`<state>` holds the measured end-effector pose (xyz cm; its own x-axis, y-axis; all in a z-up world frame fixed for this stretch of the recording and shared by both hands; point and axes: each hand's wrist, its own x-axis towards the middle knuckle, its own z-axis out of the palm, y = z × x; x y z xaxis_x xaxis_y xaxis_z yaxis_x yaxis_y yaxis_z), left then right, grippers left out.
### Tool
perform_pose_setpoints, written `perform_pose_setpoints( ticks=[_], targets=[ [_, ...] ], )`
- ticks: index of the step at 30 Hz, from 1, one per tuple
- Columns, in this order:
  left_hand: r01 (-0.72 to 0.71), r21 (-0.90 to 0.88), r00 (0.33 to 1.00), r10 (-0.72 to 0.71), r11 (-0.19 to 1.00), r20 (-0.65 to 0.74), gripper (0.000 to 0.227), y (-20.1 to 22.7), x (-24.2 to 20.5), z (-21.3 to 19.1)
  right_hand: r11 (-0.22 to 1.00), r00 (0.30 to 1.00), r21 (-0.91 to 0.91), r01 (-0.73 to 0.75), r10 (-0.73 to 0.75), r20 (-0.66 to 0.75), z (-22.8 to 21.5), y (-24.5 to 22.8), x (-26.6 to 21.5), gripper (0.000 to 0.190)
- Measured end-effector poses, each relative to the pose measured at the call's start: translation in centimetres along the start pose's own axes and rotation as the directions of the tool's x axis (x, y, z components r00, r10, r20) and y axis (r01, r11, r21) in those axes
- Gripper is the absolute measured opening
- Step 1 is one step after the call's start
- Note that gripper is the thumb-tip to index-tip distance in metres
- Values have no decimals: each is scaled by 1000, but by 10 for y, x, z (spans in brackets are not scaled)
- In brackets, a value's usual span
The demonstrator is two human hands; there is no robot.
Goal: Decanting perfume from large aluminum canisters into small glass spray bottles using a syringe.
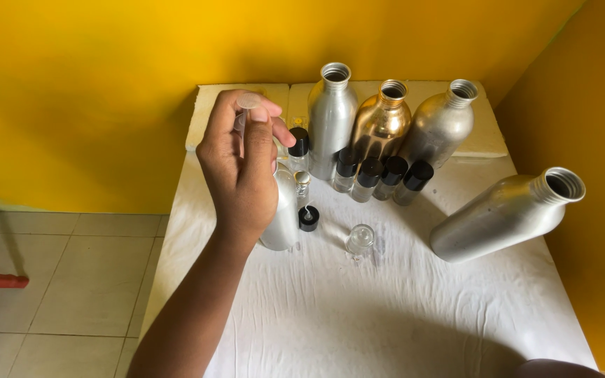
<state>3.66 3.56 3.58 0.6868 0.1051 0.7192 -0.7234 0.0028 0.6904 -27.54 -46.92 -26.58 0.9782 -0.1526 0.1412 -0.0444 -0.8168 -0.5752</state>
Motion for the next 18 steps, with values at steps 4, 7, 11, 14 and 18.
perform_pose_setpoints(
  ticks=[4, 7, 11, 14, 18],
  targets=[
    [-2, 3, 1000, 2, 1000, 1, 18, -2, 0, 0, 1000, 1000, 9, 16, -16, -16, -7, -3, 16, 4],
    [-11, 14, 1000, 11, 1000, 1, 18, -3, 1, 0, 999, 999, 24, 38, -37, -24, -9, -3, 36, 4],
    [-30, 27, 1000, 30, 999, -9, 17, -3, 0, -1, 996, 996, 48, 81, -80, -25, -3, -17, 75, 4],
    [-34, 32, 999, 34, 999, -5, 16, -3, 1, -1, 993, 994, 61, 106, -103, -38, 3, -32, 98, 5],
    [-41, 28, 999, 41, 999, -4, 14, -3, 2, 0, 988, 990, 79, 132, -128, -57, 17, -50, 123, 5]
  ],
)
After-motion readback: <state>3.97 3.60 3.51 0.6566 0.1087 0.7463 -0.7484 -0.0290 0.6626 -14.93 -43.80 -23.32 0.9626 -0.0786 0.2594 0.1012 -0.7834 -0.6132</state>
